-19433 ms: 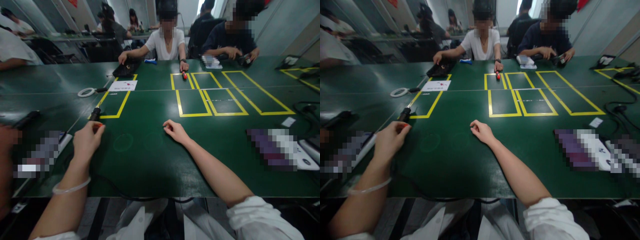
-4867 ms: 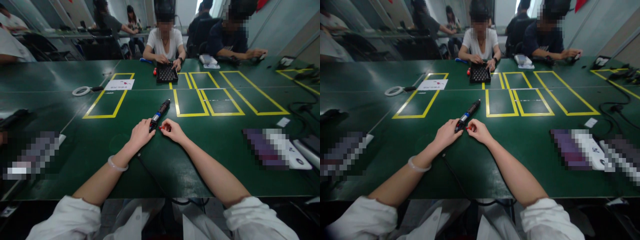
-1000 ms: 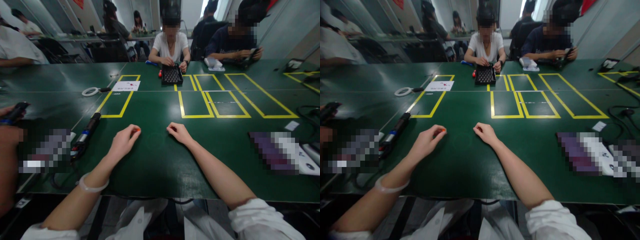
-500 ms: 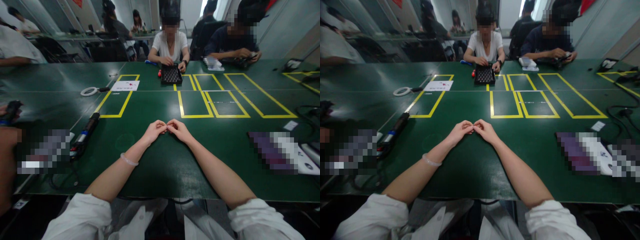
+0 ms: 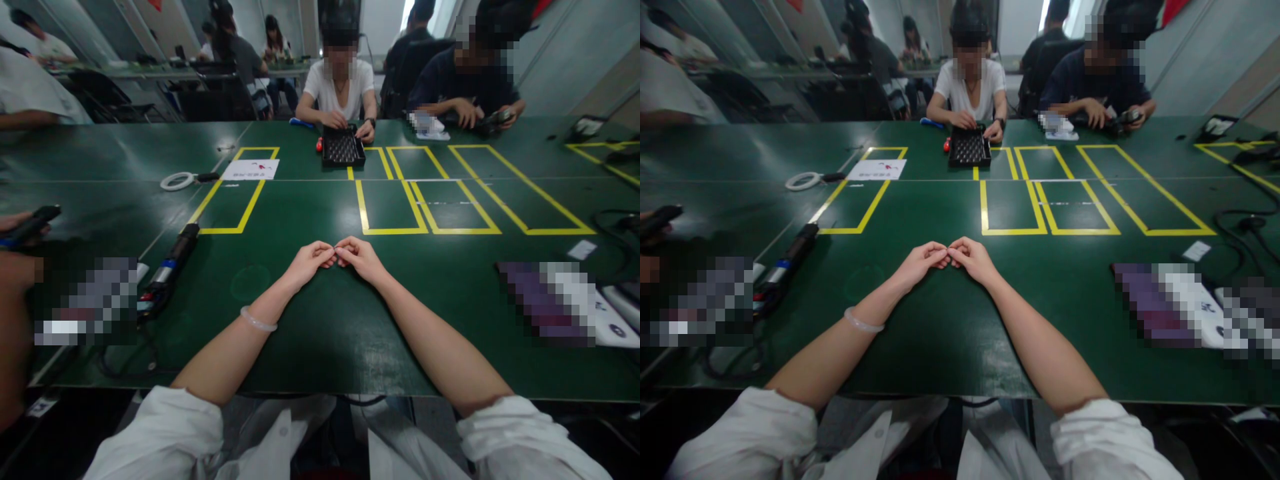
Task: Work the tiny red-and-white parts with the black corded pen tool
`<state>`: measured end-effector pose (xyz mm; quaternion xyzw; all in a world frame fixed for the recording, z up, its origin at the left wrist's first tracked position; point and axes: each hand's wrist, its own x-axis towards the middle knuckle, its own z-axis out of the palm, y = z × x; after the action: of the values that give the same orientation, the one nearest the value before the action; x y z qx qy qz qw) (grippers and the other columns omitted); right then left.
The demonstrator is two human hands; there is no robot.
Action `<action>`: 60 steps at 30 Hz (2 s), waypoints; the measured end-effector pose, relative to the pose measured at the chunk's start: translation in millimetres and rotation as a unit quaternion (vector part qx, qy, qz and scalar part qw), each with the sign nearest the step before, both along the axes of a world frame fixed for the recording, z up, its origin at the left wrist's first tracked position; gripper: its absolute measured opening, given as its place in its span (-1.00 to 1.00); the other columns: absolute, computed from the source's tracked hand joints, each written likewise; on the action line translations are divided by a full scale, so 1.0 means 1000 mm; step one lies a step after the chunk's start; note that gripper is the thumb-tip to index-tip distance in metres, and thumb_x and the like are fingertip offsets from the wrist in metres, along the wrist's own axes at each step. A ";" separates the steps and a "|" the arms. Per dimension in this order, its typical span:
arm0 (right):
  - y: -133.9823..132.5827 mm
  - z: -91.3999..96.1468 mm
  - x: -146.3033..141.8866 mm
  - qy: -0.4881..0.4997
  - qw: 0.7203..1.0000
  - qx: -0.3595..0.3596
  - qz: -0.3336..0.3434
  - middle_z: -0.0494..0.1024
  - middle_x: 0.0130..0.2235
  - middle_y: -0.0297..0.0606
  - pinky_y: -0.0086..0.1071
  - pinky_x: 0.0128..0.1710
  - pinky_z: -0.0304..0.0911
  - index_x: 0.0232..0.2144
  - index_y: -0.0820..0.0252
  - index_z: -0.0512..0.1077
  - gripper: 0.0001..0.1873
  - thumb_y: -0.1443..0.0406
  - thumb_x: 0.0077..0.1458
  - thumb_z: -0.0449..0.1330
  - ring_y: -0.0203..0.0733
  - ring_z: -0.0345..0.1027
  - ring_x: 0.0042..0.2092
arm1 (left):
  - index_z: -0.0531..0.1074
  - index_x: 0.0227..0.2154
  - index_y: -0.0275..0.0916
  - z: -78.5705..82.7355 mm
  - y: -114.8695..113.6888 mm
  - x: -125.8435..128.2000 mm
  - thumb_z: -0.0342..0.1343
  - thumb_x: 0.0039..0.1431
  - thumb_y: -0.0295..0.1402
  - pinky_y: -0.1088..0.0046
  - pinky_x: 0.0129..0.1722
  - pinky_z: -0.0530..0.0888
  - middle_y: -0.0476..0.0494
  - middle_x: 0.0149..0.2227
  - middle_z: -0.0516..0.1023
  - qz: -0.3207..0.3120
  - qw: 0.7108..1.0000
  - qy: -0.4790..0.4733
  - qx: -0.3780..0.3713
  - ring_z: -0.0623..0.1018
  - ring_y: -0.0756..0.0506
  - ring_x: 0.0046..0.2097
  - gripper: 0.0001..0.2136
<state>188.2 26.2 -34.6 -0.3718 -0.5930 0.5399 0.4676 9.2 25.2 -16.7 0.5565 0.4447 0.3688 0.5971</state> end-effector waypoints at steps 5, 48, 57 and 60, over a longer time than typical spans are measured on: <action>0.000 -0.001 0.000 0.010 1.000 0.002 -0.007 0.49 -0.54 -0.38 -0.41 -0.45 0.28 -0.26 0.22 0.40 -0.57 -0.01 0.03 0.28 -0.33 0.35 -0.52 | 0.42 -0.28 -0.31 0.001 -0.002 0.000 0.28 0.03 -0.21 0.40 -0.22 0.42 -0.10 -0.34 0.55 0.003 1.000 -0.013 0.021 0.51 -0.01 -0.30 -0.70; -0.006 0.003 0.000 -0.195 0.963 0.174 -0.065 0.52 -0.21 -0.27 -0.39 -0.33 0.24 -0.18 0.14 0.37 -0.82 0.30 0.12 0.14 -0.26 0.35 -0.33 | 0.36 -0.26 -0.28 -0.001 -0.001 0.000 0.25 0.02 -0.33 0.45 -0.21 0.47 -0.05 -0.26 0.45 0.036 0.996 -0.015 0.076 0.48 0.01 -0.23 -0.74; -0.007 0.005 0.000 -0.147 0.975 0.145 -0.080 0.48 -0.34 -0.31 -0.39 -0.37 0.23 -0.19 0.15 0.40 -0.80 0.19 0.16 0.15 -0.29 0.30 -0.40 | 0.38 -0.28 -0.28 0.003 -0.002 0.000 0.25 0.04 -0.22 0.43 -0.19 0.46 -0.04 -0.29 0.45 0.030 0.998 0.010 0.063 0.48 0.00 -0.24 -0.73; -0.006 0.003 0.000 -0.126 0.982 0.124 -0.073 0.46 -0.40 -0.34 -0.39 -0.37 0.23 -0.27 0.15 0.40 -0.80 0.14 0.18 0.14 -0.29 0.31 -0.41 | 0.39 -0.28 -0.28 0.002 -0.002 0.000 0.23 0.07 -0.19 0.42 -0.19 0.46 -0.05 -0.31 0.46 0.028 0.998 0.018 0.060 0.50 -0.02 -0.23 -0.73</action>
<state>187.7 19.8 -32.0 -0.4183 -0.6807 0.3757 0.4696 8.8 23.7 -15.1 0.5851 0.4480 0.4017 0.5436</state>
